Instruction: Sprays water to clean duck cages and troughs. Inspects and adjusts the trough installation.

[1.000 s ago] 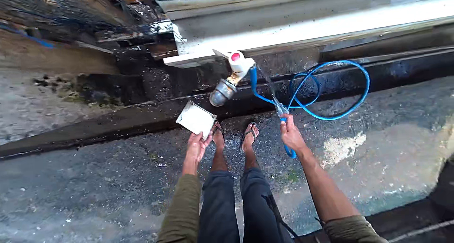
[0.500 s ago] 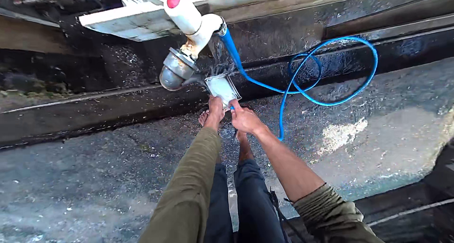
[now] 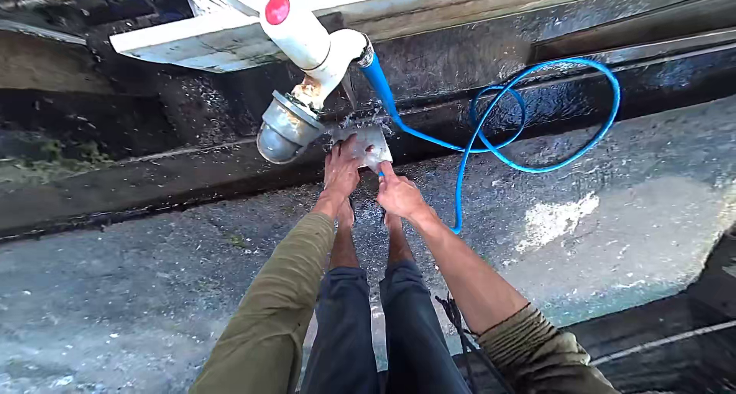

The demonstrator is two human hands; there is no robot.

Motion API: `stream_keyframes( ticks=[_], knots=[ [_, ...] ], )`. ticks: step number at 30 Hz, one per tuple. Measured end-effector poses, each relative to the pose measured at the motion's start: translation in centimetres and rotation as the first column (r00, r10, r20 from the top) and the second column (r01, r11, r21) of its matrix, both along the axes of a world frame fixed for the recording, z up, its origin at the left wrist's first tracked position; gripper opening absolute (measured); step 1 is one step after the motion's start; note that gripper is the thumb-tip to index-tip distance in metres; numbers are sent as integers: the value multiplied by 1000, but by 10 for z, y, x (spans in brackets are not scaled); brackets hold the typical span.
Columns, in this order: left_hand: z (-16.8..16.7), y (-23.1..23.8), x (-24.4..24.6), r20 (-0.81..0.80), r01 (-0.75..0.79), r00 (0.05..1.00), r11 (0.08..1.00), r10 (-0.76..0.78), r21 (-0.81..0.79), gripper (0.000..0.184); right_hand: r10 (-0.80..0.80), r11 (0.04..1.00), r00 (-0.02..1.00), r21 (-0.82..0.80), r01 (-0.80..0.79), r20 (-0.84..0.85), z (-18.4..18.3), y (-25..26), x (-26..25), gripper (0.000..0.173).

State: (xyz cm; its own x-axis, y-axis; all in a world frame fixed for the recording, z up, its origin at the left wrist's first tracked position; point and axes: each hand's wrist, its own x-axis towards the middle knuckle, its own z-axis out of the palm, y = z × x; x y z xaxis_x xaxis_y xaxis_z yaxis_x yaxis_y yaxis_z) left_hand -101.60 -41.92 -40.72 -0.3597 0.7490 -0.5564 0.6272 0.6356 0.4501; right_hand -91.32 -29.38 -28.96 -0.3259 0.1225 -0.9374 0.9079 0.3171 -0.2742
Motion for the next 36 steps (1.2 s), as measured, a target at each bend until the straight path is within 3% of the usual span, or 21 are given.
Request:
stream_keyframes(
  ticks=[3, 9, 15, 18, 21, 24, 26, 29, 32, 34, 36],
  knots=[
    [3, 0, -2, -47, 79, 996, 996, -82, -50, 64, 10, 1000, 999, -25, -9, 44, -4, -5, -8, 51],
    [-3, 2, -3, -66, 59, 996, 998, -60, -26, 67, 34, 997, 998, -77, -30, 56, -7, -31, -34, 52],
    [23, 15, -19, 82, -21, 995, 921, 57, -389, 54, -103, 993, 994, -62, 105, 36, -32, -45, -40, 53],
    [17, 0, -26, 68, -122, 984, 904, 164, -410, 47, -203, 976, 978, -73, 207, 51, -40, -49, -46, 51],
    [19, -12, -40, 67, -184, 968, 863, 243, -471, 45, -330, 941, 942, -59, 333, 57, -56, -52, -55, 53],
    [18, -28, -55, 103, -289, 921, 837, 375, -465, 45, -475, 880, 879, -6, 475, -38, -81, -50, -62, 56],
    [17, -43, -60, 132, -333, 899, 847, 418, -413, 45, -594, 801, 795, -4, 599, -125, -80, -39, -73, 60],
    [43, -61, -60, 192, -350, 867, 836, 460, -423, 41, -681, 720, 696, -34, 693, -226, -71, -15, -86, 61],
    [63, -79, -57, 256, -388, 798, 791, 545, -474, 43, -579, 748, 665, 18, 664, -472, -103, 1, -83, 62],
    [75, -93, -53, 285, -491, 703, 734, 652, -469, 46, -417, 831, 797, 172, 529, -437, -79, -3, -74, 52],
    [90, -105, -42, 322, -608, 568, 650, 757, -456, 50, -228, 943, 920, 162, 290, -319, -39, -28, -52, 47]
  ],
)
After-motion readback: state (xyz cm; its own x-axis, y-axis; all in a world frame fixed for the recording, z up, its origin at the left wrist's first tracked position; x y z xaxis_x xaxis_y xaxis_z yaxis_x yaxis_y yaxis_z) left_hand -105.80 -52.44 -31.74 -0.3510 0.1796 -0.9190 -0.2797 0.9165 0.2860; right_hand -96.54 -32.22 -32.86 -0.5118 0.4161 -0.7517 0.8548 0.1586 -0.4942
